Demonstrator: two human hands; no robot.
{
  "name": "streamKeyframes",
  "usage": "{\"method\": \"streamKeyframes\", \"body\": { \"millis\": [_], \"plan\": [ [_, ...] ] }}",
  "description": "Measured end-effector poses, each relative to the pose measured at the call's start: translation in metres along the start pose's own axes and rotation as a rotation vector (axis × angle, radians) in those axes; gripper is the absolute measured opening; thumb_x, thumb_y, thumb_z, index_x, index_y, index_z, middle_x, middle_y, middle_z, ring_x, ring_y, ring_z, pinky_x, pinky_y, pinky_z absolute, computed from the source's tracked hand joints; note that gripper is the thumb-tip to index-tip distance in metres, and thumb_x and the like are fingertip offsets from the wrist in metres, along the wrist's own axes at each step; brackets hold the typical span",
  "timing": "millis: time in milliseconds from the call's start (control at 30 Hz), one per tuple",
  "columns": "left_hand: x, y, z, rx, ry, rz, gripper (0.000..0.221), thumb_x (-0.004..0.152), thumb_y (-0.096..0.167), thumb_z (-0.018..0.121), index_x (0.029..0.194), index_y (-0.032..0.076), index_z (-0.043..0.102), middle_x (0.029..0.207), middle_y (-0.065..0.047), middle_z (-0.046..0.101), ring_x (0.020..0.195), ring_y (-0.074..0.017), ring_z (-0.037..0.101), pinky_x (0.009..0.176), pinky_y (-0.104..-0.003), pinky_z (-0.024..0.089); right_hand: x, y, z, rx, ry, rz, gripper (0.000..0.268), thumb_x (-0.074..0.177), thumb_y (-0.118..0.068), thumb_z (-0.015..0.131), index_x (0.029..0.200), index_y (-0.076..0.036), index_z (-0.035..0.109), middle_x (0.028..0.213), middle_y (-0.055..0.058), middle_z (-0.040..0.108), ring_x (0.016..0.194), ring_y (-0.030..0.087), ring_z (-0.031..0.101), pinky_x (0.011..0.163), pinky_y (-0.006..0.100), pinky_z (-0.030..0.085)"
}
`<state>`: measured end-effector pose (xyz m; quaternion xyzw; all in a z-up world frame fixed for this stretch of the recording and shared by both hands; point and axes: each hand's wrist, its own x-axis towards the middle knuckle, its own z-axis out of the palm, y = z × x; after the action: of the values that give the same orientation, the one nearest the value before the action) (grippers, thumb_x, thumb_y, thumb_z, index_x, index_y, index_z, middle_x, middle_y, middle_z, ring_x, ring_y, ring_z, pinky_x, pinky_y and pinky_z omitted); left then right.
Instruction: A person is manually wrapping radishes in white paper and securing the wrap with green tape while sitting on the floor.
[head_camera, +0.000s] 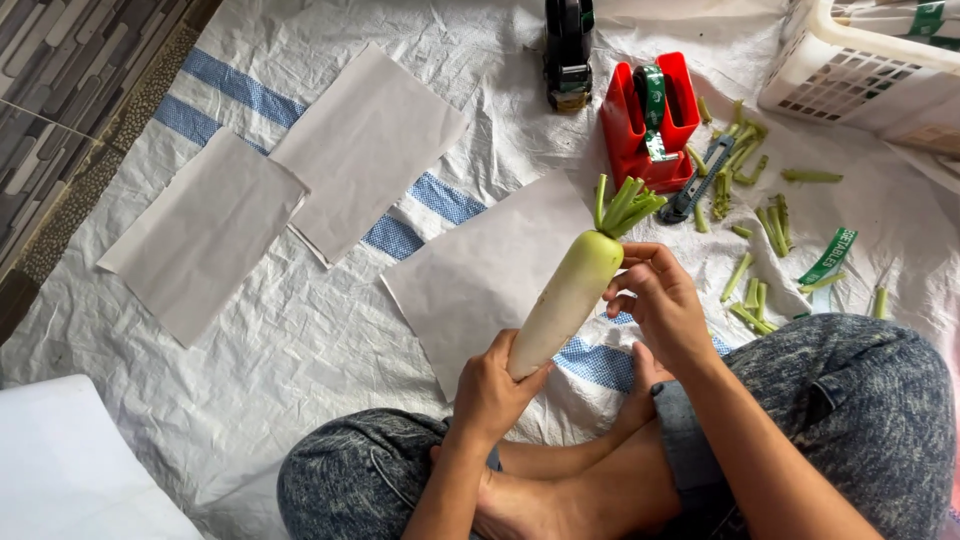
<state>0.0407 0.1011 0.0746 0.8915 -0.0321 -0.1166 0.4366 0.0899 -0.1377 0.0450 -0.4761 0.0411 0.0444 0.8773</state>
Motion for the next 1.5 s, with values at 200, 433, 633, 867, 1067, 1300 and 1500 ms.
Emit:
{"method": "streamKeyframes", "body": {
  "millis": [200, 433, 633, 867, 1067, 1300, 1500],
  "plan": [
    [0.004, -0.001, 0.009, 0.093, 0.001, 0.066, 0.041, 0.077, 0.023, 0.084, 0.109, 0.009, 0.062, 0.077, -0.014, 0.078, 0.062, -0.0308, 0.077, 0.051, -0.043, 0.059, 0.004, 0.006, -0.013, -0.201, 0.121, -0.043, 0.021, 0.1, -0.012, 0.062, 0.116, 0.001, 0.057, 0.09, 0.011, 0.061, 0.07, 0.013, 0.061, 0.062, 0.027, 0.057],
    [0.009, -0.013, 0.019, 0.067, -0.008, -0.065, 0.043, 0.077, 0.041, 0.08, 0.112, 0.018, 0.067, 0.089, -0.021, 0.077, 0.091, -0.0444, 0.074, 0.078, -0.057, 0.058, 0.005, 0.011, -0.03, -0.398, 0.439, -0.028, 0.02, 0.104, -0.018, 0.066, 0.091, -0.003, 0.066, 0.046, 0.012, 0.048, 0.027, 0.013, 0.039, 0.026, 0.023, 0.025],
    [0.007, -0.006, 0.011, 0.221, 0.294, 0.125, 0.054, 0.079, 0.057, 0.075, 0.12, 0.021, 0.068, 0.085, -0.015, 0.074, 0.082, -0.0364, 0.076, 0.069, -0.048, 0.06, 0.006, -0.012, -0.005, -0.308, 0.372, 0.154, 0.067, 0.094, -0.014, 0.063, 0.155, -0.015, 0.036, 0.131, 0.018, 0.049, 0.119, 0.029, 0.05, 0.094, 0.048, 0.042],
    [0.012, -0.023, 0.023, 0.02, 0.216, 0.102, 0.071, 0.077, 0.038, 0.083, 0.136, 0.015, 0.05, 0.107, -0.019, 0.064, 0.101, -0.0434, 0.07, 0.081, -0.057, 0.059, 0.005, 0.032, -0.055, 0.247, -0.042, 0.172, 0.034, 0.099, -0.003, 0.043, 0.126, -0.004, 0.064, 0.112, 0.023, 0.071, 0.107, 0.041, 0.07, 0.082, 0.058, 0.06],
    [0.025, -0.034, 0.02, -0.114, 0.247, -0.098, 0.056, 0.086, 0.046, 0.077, 0.126, 0.011, 0.061, 0.101, -0.021, 0.07, 0.1, -0.0475, 0.071, 0.082, -0.06, 0.058, -0.01, 0.02, 0.0, -0.56, -0.158, 0.479, 0.033, 0.096, -0.012, 0.061, 0.121, 0.007, 0.073, 0.104, 0.027, 0.077, 0.096, 0.034, 0.075, 0.081, 0.049, 0.064],
    [0.036, -0.094, 0.028, -0.091, 0.247, -0.319, 0.061, 0.078, 0.055, 0.082, 0.121, 0.016, 0.065, 0.102, -0.019, 0.075, 0.102, -0.0421, 0.072, 0.087, -0.054, 0.059, 0.009, 0.046, -0.047, -1.058, 0.143, 0.268, 0.055, 0.093, -0.02, 0.072, 0.138, 0.006, 0.057, 0.12, 0.036, 0.061, 0.119, 0.051, 0.061, 0.094, 0.063, 0.053],
    [0.043, -0.089, 0.026, -0.324, 0.46, -0.364, 0.047, 0.08, 0.041, 0.082, 0.113, 0.01, 0.067, 0.083, -0.016, 0.072, 0.065, -0.031, 0.074, 0.054, -0.037, 0.062, 0.04, 0.075, -0.093, -1.18, 0.353, 0.156, 0.074, 0.09, -0.023, 0.077, 0.148, 0.011, 0.045, 0.123, 0.038, 0.054, 0.119, 0.052, 0.059, 0.097, 0.06, 0.05]
  ]
}}
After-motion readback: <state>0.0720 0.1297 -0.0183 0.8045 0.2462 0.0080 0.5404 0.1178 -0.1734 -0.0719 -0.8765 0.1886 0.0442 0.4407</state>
